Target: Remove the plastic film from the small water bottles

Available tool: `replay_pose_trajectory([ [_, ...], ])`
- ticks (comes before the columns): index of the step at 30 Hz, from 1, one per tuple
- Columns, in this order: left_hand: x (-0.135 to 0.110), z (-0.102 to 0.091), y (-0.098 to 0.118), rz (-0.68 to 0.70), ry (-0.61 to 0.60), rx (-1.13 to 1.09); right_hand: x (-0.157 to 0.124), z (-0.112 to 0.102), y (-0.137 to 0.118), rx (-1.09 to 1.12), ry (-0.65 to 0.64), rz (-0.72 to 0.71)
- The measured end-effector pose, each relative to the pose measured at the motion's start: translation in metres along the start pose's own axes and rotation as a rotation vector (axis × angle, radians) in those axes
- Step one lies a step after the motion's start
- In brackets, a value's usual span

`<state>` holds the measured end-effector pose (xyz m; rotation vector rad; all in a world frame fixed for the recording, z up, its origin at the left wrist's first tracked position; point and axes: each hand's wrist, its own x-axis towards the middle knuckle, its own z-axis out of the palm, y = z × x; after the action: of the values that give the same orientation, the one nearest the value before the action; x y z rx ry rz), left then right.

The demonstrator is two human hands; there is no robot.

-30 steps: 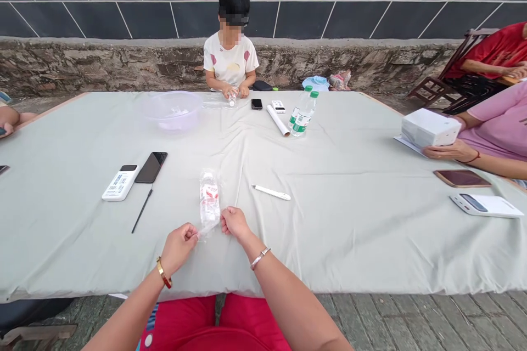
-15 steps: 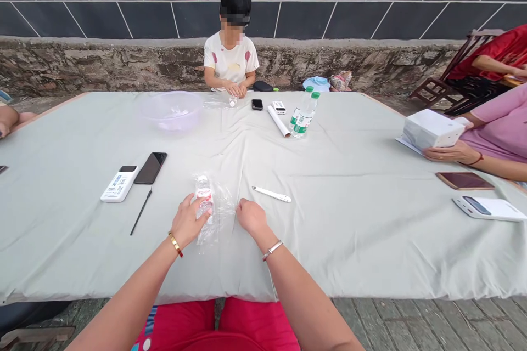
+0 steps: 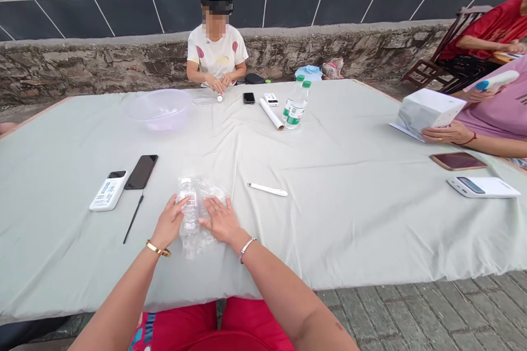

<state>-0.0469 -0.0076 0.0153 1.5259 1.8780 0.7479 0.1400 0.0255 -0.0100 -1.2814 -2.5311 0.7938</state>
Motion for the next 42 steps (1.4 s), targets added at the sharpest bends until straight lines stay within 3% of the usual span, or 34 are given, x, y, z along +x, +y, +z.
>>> replay_pose_trajectory([
  [4,0.0,-0.019,-0.008,-0.199,0.125,-0.09,-0.001,0.002,-0.002,-0.122,-0.023,0.033],
  [9,0.007,-0.009,0.014,-0.207,0.113,0.091,-0.003,0.004,-0.002,-0.155,-0.009,0.092],
  [11,0.01,-0.008,0.013,-0.247,0.104,0.096,-0.006,0.001,-0.001,-0.152,-0.022,0.105],
  [15,0.013,-0.022,-0.01,-0.426,0.088,-0.377,-0.009,-0.012,-0.005,-0.127,-0.045,0.126],
  [17,0.014,-0.028,-0.02,-0.473,0.076,-0.641,-0.003,-0.02,-0.017,-0.12,0.025,0.138],
  [20,0.012,-0.028,-0.024,-0.495,0.101,-0.792,0.017,-0.03,-0.045,0.007,0.143,0.153],
  [25,0.014,-0.018,-0.022,-0.525,0.19,-0.862,0.056,-0.028,-0.075,0.186,-0.051,0.321],
  [33,0.029,-0.031,-0.022,-0.571,0.352,-0.955,0.072,-0.022,-0.075,0.286,-0.065,0.412],
  [38,0.03,-0.035,-0.031,-0.608,0.314,-0.803,0.088,-0.015,-0.094,0.182,-0.083,0.388],
  [42,0.028,-0.029,-0.038,-0.549,0.267,-0.749,0.095,-0.012,-0.098,0.16,-0.08,0.377],
])
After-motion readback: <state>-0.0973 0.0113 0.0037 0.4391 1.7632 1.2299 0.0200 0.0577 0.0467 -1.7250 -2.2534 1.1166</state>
